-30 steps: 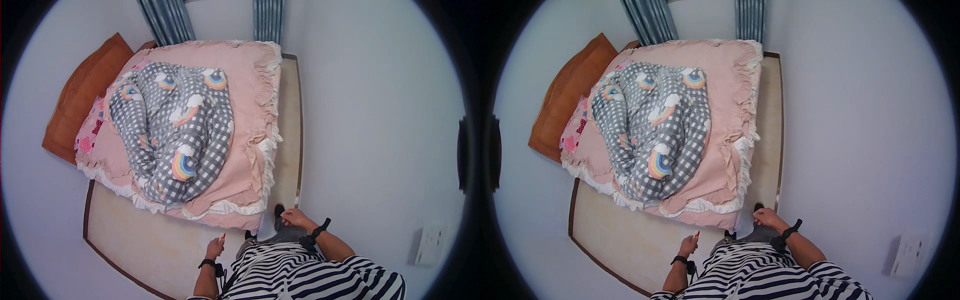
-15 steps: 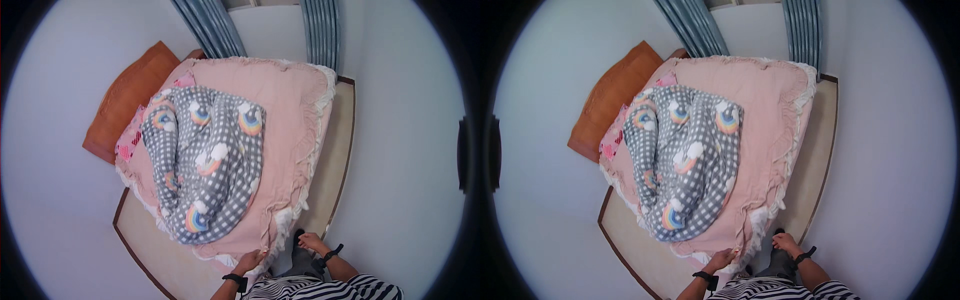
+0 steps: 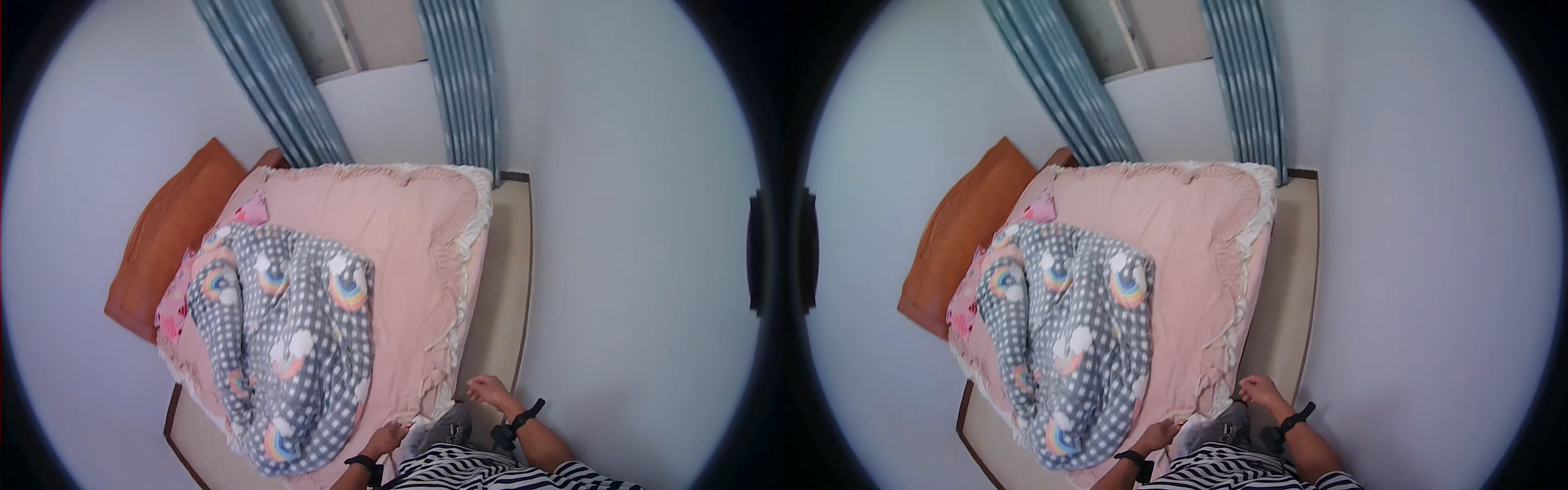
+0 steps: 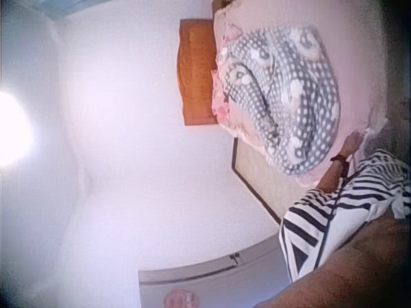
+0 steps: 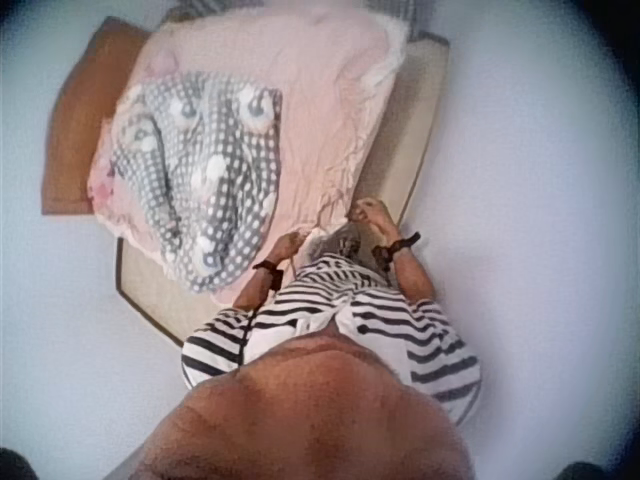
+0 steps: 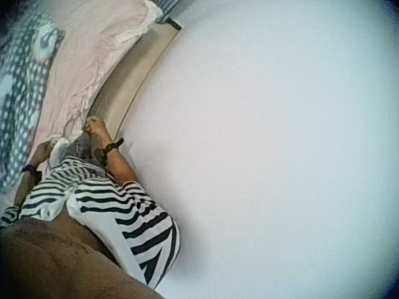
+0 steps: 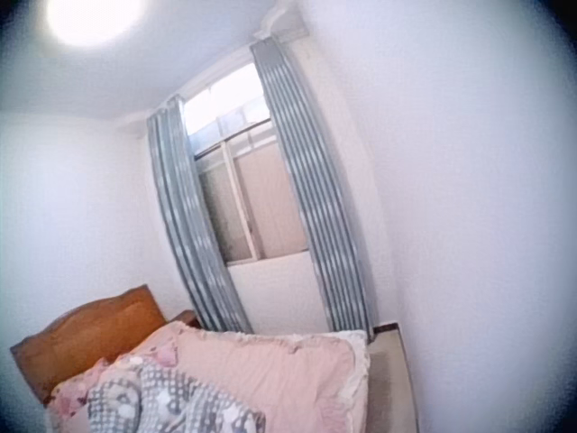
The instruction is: The person uses a red scraper and a blue putty knife to clean and apply sealant to the frame of a sliding glass door or window. The person walks through a house, retrieves a red bucket, and then returns to the bedroom to adjust a blanket on a bed.
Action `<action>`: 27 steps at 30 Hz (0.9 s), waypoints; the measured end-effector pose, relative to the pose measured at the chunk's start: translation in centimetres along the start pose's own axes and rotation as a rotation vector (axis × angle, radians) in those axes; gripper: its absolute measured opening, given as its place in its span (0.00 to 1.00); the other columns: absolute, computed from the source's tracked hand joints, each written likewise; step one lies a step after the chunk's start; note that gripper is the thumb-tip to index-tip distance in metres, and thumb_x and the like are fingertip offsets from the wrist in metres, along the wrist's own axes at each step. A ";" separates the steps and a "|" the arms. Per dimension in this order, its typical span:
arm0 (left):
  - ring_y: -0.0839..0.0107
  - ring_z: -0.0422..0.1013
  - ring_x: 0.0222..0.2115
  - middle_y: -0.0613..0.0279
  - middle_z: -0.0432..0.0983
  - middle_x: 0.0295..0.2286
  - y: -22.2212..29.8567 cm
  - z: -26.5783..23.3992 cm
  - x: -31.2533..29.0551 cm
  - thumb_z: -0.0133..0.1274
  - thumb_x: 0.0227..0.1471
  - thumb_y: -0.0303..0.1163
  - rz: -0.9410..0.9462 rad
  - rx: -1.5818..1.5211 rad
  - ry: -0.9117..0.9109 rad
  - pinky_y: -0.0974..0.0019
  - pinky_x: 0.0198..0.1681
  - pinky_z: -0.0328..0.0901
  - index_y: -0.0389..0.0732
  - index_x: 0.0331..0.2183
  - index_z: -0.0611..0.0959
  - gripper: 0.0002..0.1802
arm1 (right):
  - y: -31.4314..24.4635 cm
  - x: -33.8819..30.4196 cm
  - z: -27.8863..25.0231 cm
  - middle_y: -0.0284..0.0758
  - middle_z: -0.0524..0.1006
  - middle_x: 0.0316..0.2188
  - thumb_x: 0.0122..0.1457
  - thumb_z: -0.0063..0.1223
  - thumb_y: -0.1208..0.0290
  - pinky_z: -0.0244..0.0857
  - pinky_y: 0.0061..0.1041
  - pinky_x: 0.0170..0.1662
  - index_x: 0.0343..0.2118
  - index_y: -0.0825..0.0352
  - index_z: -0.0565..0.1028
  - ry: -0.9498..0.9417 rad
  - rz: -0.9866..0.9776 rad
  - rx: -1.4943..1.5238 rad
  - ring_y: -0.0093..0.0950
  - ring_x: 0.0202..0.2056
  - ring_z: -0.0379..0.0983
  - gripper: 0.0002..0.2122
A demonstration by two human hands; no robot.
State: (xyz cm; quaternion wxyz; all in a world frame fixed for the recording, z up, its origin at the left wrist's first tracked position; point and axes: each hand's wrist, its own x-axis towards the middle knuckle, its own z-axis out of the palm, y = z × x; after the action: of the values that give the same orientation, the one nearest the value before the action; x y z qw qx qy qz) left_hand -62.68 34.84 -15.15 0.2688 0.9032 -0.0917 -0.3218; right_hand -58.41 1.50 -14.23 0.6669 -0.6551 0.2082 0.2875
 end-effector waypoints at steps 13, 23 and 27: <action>0.51 0.72 0.26 0.50 0.75 0.21 7.7 -9.4 22.3 0.40 0.52 0.49 -0.015 -0.100 0.069 0.53 0.30 0.65 0.40 0.33 0.76 0.22 | -11.2 14.8 -14.1 0.30 0.76 0.24 0.57 0.45 0.60 0.64 0.18 0.26 0.30 0.66 0.74 -0.056 0.033 -0.117 0.20 0.23 0.71 0.13; 0.51 0.70 0.21 0.51 0.71 0.15 18.1 -16.5 41.8 0.42 0.52 0.47 -0.048 -0.326 0.091 0.56 0.25 0.63 0.36 0.27 0.73 0.21 | -24.1 25.7 -27.3 0.30 0.75 0.26 0.58 0.45 0.59 0.63 0.17 0.26 0.36 0.67 0.72 -0.008 0.126 -0.283 0.18 0.24 0.71 0.14; 0.49 0.70 0.25 0.44 0.72 0.21 22.8 -18.0 49.2 0.42 0.52 0.47 -0.013 -0.254 -0.034 0.52 0.29 0.62 0.36 0.27 0.73 0.21 | -25.9 30.7 -33.9 0.30 0.75 0.26 0.57 0.45 0.59 0.63 0.17 0.26 0.34 0.66 0.73 -0.025 0.130 -0.227 0.18 0.24 0.70 0.14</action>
State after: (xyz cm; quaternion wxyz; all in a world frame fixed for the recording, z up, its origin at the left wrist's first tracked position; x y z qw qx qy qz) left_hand -12.94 6.70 -17.21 0.3774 0.8569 -0.0490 -0.3477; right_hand -15.09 -28.21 -16.67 0.5712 -0.7078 0.2079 0.3599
